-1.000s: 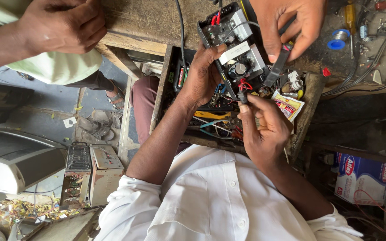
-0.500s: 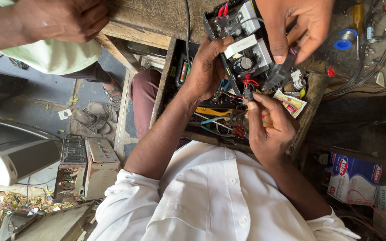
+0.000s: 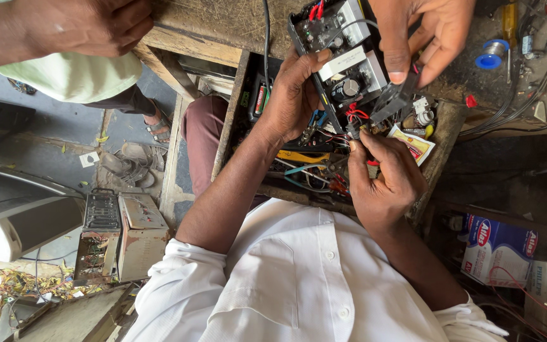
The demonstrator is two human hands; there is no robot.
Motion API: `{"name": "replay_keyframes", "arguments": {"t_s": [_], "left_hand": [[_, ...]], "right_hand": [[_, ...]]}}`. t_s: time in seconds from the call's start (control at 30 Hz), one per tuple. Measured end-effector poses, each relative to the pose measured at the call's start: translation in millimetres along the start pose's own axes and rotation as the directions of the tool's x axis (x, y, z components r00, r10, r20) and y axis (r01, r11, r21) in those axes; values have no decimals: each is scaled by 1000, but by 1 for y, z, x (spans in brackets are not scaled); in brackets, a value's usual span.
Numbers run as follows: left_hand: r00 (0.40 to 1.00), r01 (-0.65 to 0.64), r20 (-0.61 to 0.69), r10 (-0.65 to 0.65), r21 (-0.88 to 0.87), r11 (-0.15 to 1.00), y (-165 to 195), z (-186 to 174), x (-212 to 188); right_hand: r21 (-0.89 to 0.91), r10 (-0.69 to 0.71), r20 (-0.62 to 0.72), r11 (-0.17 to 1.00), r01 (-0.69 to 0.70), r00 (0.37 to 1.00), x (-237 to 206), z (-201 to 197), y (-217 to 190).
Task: The person repairs an electronic power device at a cluttered workbench. They handle its wires, open the casing, reposition internal components and wiring with their hands, then use a screwdriver to work on the closed unit while another person assists by holding parts.
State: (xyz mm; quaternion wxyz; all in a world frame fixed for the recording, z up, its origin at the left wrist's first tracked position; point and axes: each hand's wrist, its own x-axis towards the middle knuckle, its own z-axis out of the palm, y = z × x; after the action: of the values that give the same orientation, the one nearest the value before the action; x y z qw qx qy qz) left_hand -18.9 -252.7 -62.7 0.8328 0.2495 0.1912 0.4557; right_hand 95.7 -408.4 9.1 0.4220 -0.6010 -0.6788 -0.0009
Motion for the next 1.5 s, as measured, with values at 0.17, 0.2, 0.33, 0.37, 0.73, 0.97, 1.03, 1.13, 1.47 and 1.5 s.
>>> {"name": "replay_keyframes", "arguments": {"t_s": [0.17, 0.2, 0.33, 0.37, 0.73, 0.97, 1.03, 1.13, 1.47, 1.5], "left_hand": [[1000, 6, 1, -6, -7, 1000, -2, -1, 0], [1000, -4, -1, 4, 0, 1000, -2, -2, 0], [1000, -26, -9, 26, 20, 999, -3, -1, 1], [1000, -27, -12, 27, 22, 999, -3, -1, 1], [998, -24, -50, 28, 81, 996, -11, -15, 6], [995, -38, -91, 32, -65, 997, -18, -15, 2], [997, -50, -64, 43, -106, 993, -17, -8, -3], [994, -108, -13, 107, -92, 990, -15, 3, -5], [956, -274, -135, 261, -82, 958, -25, 25, -9], [951, -287, -144, 274, -82, 954, -27, 27, -9]], "right_hand": [[-14, -22, -13, 1000, 22, 1000, -2, 0, -1], [-22, -15, -16, 1000, 15, 1000, -3, 0, -1], [-50, -18, -38, 999, 16, 999, -4, 0, 0], [-55, -25, -43, 998, 22, 999, -4, 0, 1], [-41, -107, 19, 993, 108, 994, -6, 1, 10], [-22, -88, 3, 996, 88, 996, -8, 3, 11], [-53, -122, -10, 991, 122, 992, -8, 3, 12], [-61, -173, 1, 983, 172, 985, -7, 3, 13], [17, -104, 62, 995, 103, 993, -8, 8, 14], [20, -97, 60, 995, 96, 993, -9, 8, 13]]}}
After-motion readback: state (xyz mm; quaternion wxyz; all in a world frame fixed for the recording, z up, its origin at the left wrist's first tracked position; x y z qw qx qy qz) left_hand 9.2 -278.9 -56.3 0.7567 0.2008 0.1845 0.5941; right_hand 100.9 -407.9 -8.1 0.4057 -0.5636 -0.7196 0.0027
